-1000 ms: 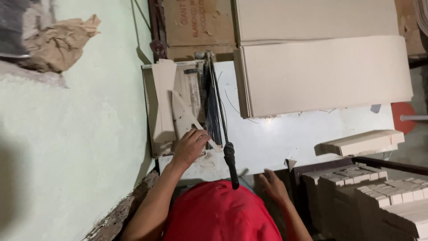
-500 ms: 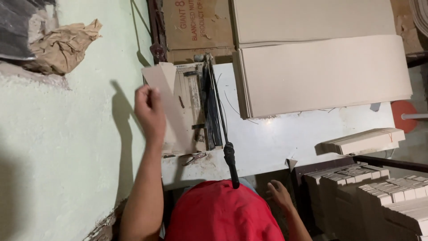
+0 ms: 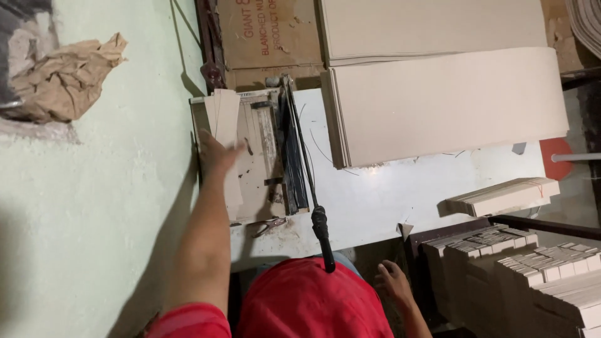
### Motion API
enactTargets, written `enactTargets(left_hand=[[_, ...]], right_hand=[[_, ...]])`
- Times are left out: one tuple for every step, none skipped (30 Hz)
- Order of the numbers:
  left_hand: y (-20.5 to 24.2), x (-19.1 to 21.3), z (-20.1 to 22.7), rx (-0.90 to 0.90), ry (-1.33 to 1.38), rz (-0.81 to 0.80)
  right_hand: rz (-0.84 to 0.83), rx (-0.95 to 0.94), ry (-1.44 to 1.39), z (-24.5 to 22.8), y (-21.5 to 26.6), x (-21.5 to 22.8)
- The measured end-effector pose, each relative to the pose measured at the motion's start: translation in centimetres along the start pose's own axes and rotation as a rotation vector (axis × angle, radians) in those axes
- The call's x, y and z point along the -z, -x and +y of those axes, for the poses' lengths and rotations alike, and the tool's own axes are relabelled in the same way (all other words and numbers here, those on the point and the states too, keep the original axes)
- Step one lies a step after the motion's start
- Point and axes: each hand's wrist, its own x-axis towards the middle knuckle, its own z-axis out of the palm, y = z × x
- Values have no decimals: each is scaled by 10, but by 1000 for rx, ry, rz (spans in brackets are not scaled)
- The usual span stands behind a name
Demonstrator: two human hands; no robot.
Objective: The person uses a manual paper cutter to slice large sheets of white paper. They repeatedly place the paper under the blade, pull down the lever to cut, and then remove the cut pieces, stacking them on the side.
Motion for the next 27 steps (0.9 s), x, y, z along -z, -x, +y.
enactTargets(left_hand=[[0, -10, -9, -5, -143, -3], [3, -21, -21, -7, -291, -10], [7, -26, -25, -9, -300, -18], [11, -30, -31, -80, -353, 31], [16, -35, -36, -152, -406, 79], [-6, -42, -55, -164, -413, 69], [-28, -50, -73, -205, -575, 184], [-49, -60, -92, -252, -738, 296], [-43, -57, -86, -270, -747, 282], [-37, -54, -80, -167, -661, 206], [-30, -51, -74, -62, -577, 130], [-15, -50, -64, -75, -589, 118], [0, -49, -54, -132, -606, 146], [16, -45, -45, -187, -624, 177], [20, -52, -42, -197, -636, 167], [25, -58, -39, -262, -558, 209], [29, -63, -37, -325, -479, 249], [33, -70, -34, -333, -488, 238], [38, -76, -32, -401, -479, 261], [42, -82, -28, -465, -465, 290], [59, -82, -19, -470, -470, 285], [75, -82, -9, -546, -359, 236], [92, -83, 2, -619, -247, 187], [124, -80, 16, -613, -252, 187], [155, -77, 30, -697, -144, -2], [184, -74, 47, -779, -28, -182], [198, -83, 38, -777, -27, -173]], right_hand=[[23, -9, 35, 0, -1, -1], [48, -26, 69, 6, 2, -3], [52, -35, 62, 10, -2, -4], [20, 13, 227, 15, -6, -7], [-13, 60, 392, 20, -10, -8], [-3, 54, 378, 22, -12, -14], [-76, 78, 480, 24, -13, -18], [-147, 97, 576, 29, -12, -22], [-136, 84, 558, 23, 2, -24], [-167, 75, 538, 17, 16, -25], [-197, 66, 517, 11, 30, -25], [-189, 55, 501, -13, 68, -22], [-206, 20, 469, -37, 105, -19], [-226, -13, 436, -62, 140, -17], [-222, -22, 421, -46, 145, -9], [-263, 38, 265, -30, 151, -3], [-300, 100, 108, -14, 156, 2], [-293, 92, 96, -15, 168, 4], [-215, 112, 283, -18, 179, 6], [-138, 135, 474, -23, 188, 8], [-136, 131, 467, -34, 207, 11], [-145, 186, 441, -46, 224, 14], [-153, 242, 414, -59, 240, 17], [-159, 238, 415, -56, 254, 34], [-170, 505, 239, -53, 267, 50], [-179, 777, 59, -53, 275, 68], [-187, 781, 62, -70, 275, 73]])
